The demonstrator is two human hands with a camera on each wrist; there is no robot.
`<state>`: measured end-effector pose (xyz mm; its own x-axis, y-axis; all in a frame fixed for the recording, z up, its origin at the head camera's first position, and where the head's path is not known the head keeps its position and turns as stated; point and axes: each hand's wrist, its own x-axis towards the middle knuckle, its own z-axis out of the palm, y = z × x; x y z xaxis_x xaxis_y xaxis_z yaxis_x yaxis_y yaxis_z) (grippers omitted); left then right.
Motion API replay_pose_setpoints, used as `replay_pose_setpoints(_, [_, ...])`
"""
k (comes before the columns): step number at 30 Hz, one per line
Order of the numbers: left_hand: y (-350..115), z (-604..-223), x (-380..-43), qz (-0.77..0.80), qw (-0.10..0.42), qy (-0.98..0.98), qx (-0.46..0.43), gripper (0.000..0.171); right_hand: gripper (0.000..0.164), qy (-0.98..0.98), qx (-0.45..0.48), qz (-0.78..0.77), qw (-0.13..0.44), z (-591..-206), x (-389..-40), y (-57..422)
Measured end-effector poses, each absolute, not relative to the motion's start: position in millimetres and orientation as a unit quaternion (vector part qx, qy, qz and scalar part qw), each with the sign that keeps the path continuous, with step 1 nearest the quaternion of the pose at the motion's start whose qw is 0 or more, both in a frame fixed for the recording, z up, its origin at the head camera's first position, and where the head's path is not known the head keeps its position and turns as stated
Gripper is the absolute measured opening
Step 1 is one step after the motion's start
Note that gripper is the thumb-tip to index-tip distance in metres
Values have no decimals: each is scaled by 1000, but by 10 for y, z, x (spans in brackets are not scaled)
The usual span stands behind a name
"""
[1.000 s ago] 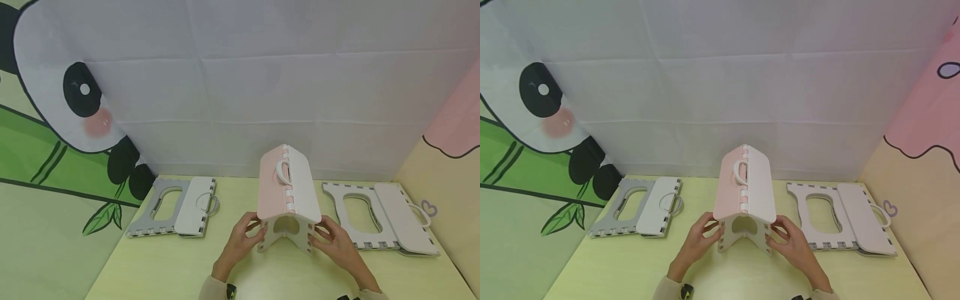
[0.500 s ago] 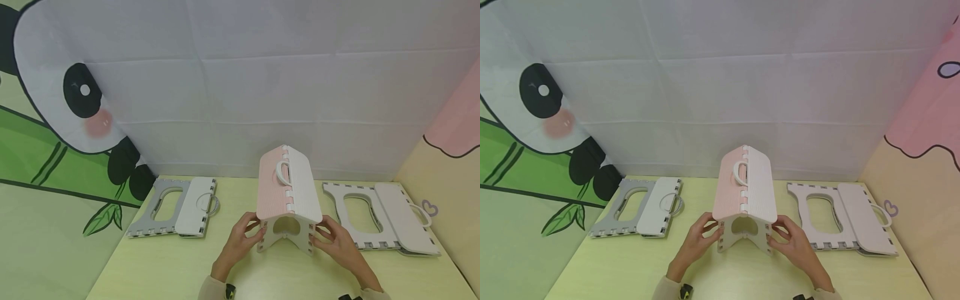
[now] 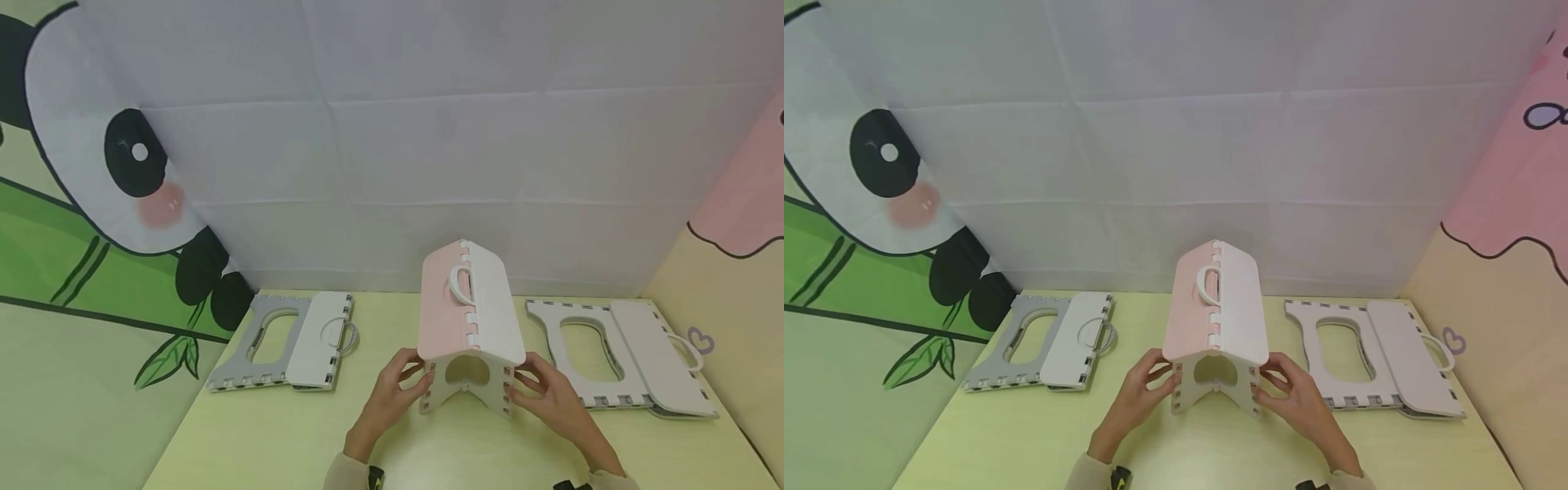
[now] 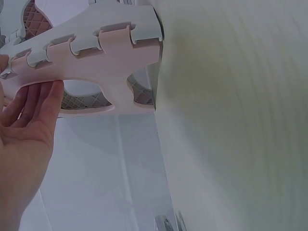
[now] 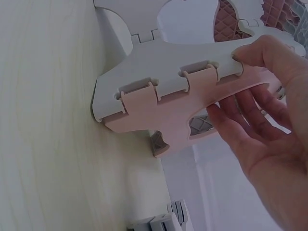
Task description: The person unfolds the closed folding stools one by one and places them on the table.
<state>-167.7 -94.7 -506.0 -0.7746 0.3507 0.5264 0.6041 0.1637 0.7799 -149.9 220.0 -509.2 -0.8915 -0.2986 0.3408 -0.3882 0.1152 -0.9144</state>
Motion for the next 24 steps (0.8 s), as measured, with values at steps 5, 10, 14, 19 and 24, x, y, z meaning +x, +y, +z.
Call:
replay_pose_setpoints(5, [-926,-4875,-1590,-565,116,-749,-326,35,54,-746,227,626,27,-5081,-1499,2198])
replay_pose_setpoints(10, [-921,-4927,-1607,-562,119,-751,-324,36,54,-747,221,627,16,-5055,-1487,2201])
replay_pose_setpoints(14, [-939,-5073,-1667,-566,114,-752,-318,38,54,-749,215,627,10,-5035,-1471,2198])
replay_pose_setpoints(19, [-966,-5108,-1688,-570,102,-750,-320,36,48,-765,208,609,9,-5010,-1463,2213])
replay_pose_setpoints(24, [-993,-5059,-1676,-553,119,-755,-332,36,44,-774,223,592,20,-5011,-1455,2263])
